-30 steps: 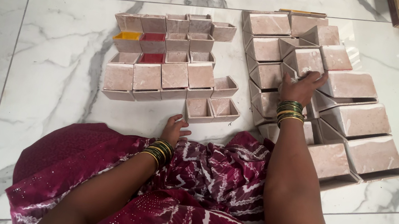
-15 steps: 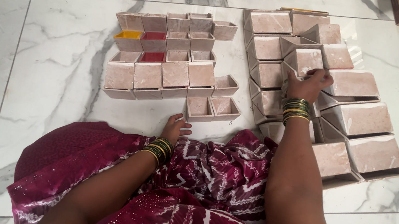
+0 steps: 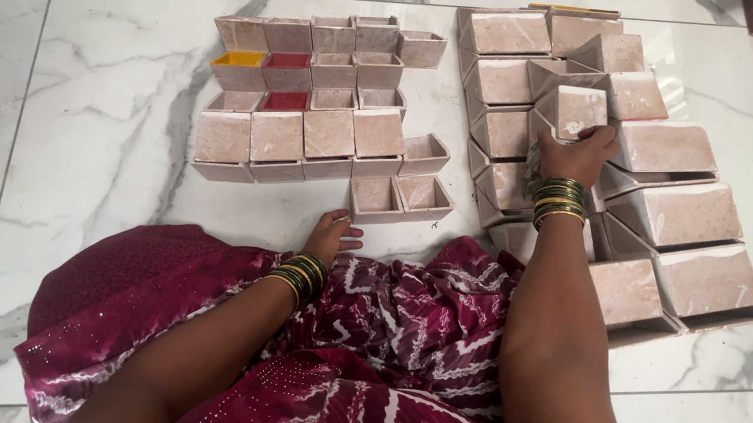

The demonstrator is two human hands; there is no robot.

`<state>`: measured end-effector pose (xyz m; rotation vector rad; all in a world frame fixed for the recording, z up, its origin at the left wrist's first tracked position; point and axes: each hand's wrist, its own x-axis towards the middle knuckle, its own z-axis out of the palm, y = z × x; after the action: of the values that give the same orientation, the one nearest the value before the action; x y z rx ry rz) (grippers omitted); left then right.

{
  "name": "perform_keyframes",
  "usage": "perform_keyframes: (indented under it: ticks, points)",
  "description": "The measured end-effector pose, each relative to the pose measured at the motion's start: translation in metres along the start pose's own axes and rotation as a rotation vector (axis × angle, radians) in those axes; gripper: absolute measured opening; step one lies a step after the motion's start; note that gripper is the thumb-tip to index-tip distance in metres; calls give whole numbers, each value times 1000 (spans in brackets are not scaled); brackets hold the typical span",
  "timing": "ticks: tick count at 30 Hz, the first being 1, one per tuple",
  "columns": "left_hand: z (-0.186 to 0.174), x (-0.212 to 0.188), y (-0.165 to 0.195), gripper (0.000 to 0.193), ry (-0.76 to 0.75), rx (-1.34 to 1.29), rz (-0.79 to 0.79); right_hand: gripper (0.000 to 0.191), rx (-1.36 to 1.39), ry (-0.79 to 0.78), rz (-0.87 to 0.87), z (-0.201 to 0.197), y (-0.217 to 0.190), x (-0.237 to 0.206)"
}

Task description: The person sits on the floor and folds flat cardboard boxes into open rectangular containers, pressing the sides and corners to shape them. They occasionally wipe the boxes with a white cloth and place the finished boxes in stacks beside them.

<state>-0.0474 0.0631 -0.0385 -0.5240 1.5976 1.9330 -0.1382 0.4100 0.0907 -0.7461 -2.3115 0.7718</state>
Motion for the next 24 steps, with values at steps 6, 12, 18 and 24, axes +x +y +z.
perform_keyframes:
  ticks: [6, 12, 18, 24]
  points:
    - [2, -12, 10, 54, 14, -36, 33, 69, 11, 41, -15, -22, -7, -1]
    - [2, -29, 18, 54, 32, -64, 71, 70, -39, 21, -50, -67, 3, -14]
    - [0, -39, 18, 55, 44, -111, 122, 69, -180, -250, 51, -95, 14, -49]
    - [2, -76, 30, 45, 129, 167, 431, 45, -195, -62, 55, -118, 1, -60]
